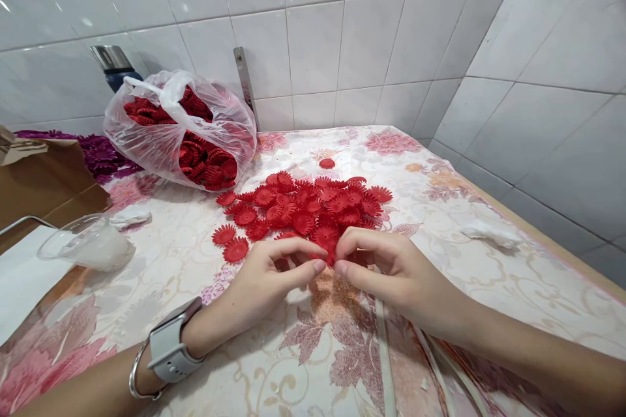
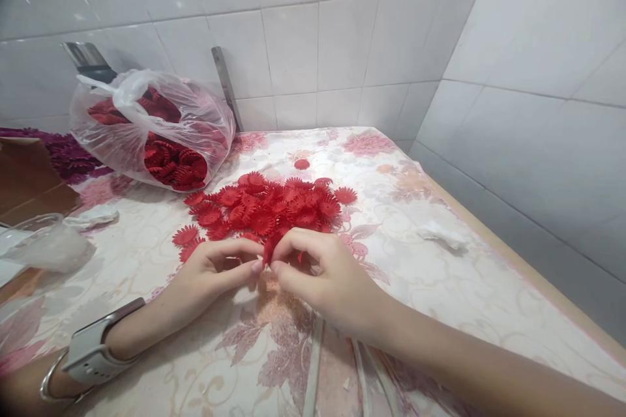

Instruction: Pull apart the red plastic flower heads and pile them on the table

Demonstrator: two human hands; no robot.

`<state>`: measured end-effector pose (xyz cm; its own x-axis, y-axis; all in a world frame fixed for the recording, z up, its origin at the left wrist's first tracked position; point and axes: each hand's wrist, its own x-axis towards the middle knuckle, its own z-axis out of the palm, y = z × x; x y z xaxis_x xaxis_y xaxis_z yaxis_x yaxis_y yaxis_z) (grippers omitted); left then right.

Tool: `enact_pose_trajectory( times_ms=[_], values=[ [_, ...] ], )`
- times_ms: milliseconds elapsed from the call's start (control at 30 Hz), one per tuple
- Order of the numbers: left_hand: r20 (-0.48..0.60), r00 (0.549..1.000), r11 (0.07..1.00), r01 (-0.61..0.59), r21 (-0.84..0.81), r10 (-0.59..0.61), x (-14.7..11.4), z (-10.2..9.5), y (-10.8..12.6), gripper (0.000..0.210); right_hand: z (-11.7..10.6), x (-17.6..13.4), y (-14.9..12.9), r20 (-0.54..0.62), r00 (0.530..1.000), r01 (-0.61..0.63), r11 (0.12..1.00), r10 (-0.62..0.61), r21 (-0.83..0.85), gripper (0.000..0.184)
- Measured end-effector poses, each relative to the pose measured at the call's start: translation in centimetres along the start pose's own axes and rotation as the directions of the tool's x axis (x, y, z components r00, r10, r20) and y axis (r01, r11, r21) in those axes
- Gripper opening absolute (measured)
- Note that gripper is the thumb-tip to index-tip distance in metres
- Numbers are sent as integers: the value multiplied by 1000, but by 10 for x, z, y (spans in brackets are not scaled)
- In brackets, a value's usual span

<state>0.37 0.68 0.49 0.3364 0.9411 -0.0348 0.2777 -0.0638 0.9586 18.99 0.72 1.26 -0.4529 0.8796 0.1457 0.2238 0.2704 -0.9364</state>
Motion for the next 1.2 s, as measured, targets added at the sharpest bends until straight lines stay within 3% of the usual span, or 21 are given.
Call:
enact_pose_trajectory(
  times_ms=[67,200,400,667,900,1200],
  values=[
    [-48,998,998,-47,45,49,0,1,0,13,0,0,0,8,1000,-11,1000,11,9,13],
    [-15,996,989,-87,117,89,0,1,0,10,1,0,1,9,1000,-3,1000,3,-11,12],
    [-14,999,996,50,-72,-51,2,-1,-1,9,1,0,3,-45,998,43,996,-46,-73,11],
    [-5,995,977,96,-190,-99,2,-1,2,8,1,0,5,-41,994,99,989,-104,-107,7],
    [43,986,958,168,-233,-163,0,0,0,11,2,0,5,-46,999,17,996,-13,92,10],
    [55,985,950,170,-263,-161,-1,1,-2,6,5,3,9,62,990,-144,900,130,411,9]
  ],
)
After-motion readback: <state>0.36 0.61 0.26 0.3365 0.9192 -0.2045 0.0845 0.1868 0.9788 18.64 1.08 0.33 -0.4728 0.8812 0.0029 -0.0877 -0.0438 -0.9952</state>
